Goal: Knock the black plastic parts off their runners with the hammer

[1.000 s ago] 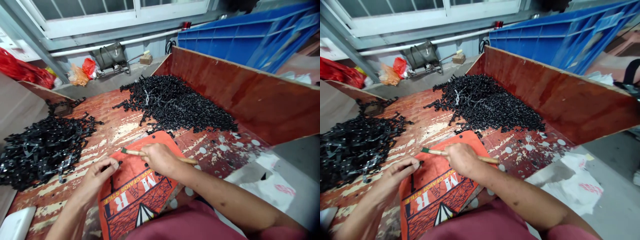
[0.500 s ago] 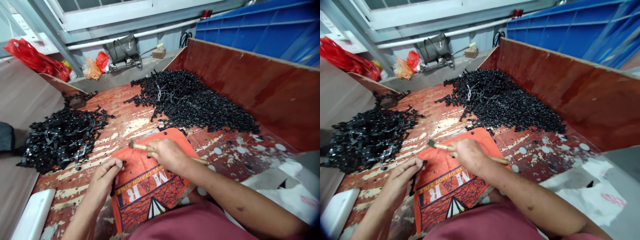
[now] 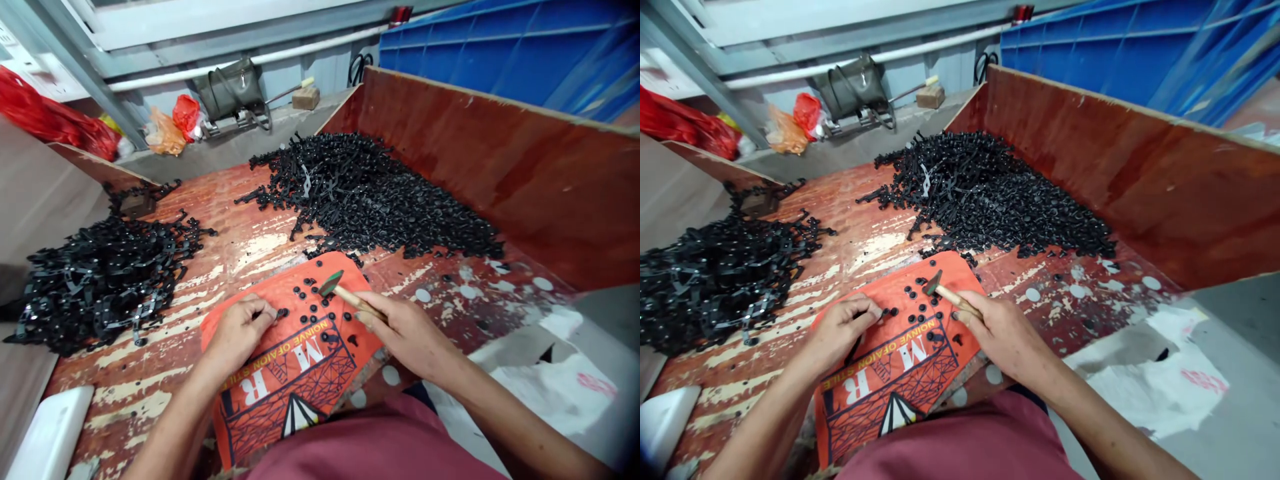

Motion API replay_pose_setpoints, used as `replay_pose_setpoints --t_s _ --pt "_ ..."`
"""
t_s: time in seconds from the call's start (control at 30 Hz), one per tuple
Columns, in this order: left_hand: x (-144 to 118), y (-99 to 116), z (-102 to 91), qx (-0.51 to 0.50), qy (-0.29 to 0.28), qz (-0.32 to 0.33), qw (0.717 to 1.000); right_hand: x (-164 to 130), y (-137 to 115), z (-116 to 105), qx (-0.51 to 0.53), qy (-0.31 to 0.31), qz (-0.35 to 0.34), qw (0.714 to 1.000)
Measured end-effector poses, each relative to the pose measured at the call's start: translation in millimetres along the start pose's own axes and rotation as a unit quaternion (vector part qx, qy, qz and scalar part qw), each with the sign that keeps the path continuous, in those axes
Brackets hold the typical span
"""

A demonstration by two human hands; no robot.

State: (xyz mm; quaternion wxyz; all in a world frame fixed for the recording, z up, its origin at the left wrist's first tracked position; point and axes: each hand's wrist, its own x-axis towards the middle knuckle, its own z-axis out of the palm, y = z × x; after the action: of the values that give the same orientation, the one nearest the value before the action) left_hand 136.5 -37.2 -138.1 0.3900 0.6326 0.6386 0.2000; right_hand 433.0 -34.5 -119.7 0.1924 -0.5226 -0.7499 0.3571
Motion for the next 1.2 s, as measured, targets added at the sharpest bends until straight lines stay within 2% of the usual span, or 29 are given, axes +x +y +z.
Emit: replay_pose_setpoints --t_s 0.2,0.47,0.6,0.73,0.9,1.03,1.2 --pt "8 2 2.3 0.043 -0.001 0.009 0.999 1 -3 3 0.002 -0.024 -0.003 1.000" --pt "13 0 1.0 -0.013 -0.006 -0.011 1.000 9 -23 12 -0.009 -0.046 -0.055 0.997" --pt "14 -1 0.1 -0.010 -0.021 -0.009 1.000 16 -30 15 -0.042 -0.032 -0.090 0.995" --pt "12 -1 2.1 -0.004 -0.005 -0.013 1.000 22 -36 23 -0.071 -0.024 -0.116 0.990" --pt "9 0 1.5 0.007 0.008 0.015 1.000 29 -41 30 -0.104 -0.053 -0.098 0.988" --pt "6 -3 -1.0 -0.022 0.001 0.021 1.000 28 -43 30 -0.136 -0.048 -0.105 0.984" --pt "5 -10 2.4 -0.026 0.023 0.014 0.999 27 -41 29 -0.132 -0.047 -0.115 0.983"
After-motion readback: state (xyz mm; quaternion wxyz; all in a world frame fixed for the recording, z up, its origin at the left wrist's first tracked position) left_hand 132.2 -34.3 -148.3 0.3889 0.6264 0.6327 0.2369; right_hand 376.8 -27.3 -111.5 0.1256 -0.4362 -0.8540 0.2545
